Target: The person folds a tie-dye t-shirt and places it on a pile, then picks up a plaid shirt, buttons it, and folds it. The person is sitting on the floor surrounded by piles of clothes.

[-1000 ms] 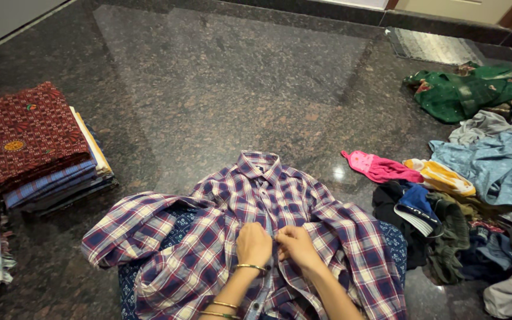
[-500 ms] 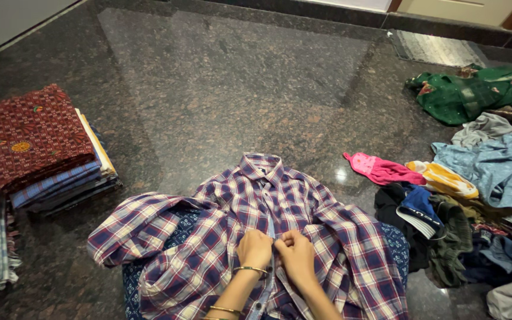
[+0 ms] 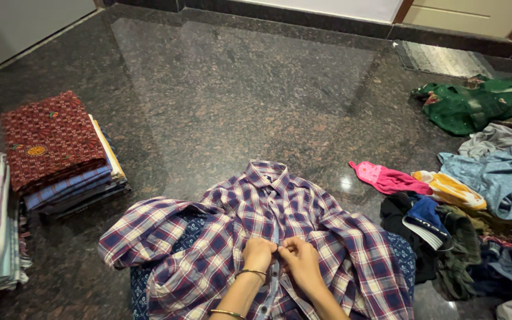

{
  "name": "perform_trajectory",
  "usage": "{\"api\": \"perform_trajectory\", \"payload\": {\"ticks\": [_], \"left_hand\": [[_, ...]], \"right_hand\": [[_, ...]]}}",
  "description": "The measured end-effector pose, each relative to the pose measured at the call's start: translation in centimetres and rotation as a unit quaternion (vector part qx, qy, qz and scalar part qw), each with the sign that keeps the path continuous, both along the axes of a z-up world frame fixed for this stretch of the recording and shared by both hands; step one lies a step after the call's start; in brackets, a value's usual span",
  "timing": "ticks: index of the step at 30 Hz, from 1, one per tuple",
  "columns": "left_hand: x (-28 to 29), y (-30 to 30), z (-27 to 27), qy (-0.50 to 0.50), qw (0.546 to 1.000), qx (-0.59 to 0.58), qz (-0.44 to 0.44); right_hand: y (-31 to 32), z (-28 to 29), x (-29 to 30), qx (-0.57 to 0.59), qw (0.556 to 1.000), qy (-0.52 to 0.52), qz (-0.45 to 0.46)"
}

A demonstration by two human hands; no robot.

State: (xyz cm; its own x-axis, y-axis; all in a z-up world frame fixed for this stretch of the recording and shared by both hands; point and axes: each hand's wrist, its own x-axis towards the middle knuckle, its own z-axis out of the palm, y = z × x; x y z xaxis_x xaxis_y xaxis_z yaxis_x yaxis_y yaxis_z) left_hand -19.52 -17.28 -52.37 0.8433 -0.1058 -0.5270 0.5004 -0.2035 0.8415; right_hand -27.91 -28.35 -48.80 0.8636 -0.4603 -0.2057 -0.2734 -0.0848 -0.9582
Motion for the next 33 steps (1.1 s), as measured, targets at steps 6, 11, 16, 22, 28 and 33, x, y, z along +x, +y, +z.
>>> {"api": "perform_trajectory", "payload": {"ticks": [6, 11, 16, 22, 28, 33], "left_hand": [[-0.2, -0.3, -0.2, 0.017, 0.999, -0.041, 0.032], [0.2, -0.5, 0.7, -0.055, 0.998, 0.024, -0.009], [2.0, 0.0, -0.1, -0.006, 0.993, -0.08, -0.089], [3.3, -0.5, -2.8, 0.048, 0.986, -0.129, -0.096], [2.0, -0.2, -3.4, -0.066, 0.992, -0.1, -0.032], [2.0, 0.9, -1.1, -0.031, 0.991, -0.114, -0.056]], "right_hand": [[0.6, 0.4, -0.4, 0.087, 0.995, -0.034, -0.018], [0.4, 0.3, -0.7, 0.103, 0.991, -0.077, -0.041], [-1.2, -0.5, -0.2, 0.285, 0.956, -0.007, -0.068], [-1.2, -2.1, 0.5, 0.231, 0.971, 0.004, -0.066], [0.2, -2.1, 0.7, 0.164, 0.983, -0.008, -0.082], [0.3, -2.0, 0.6, 0.169, 0.983, -0.018, -0.074]]}}
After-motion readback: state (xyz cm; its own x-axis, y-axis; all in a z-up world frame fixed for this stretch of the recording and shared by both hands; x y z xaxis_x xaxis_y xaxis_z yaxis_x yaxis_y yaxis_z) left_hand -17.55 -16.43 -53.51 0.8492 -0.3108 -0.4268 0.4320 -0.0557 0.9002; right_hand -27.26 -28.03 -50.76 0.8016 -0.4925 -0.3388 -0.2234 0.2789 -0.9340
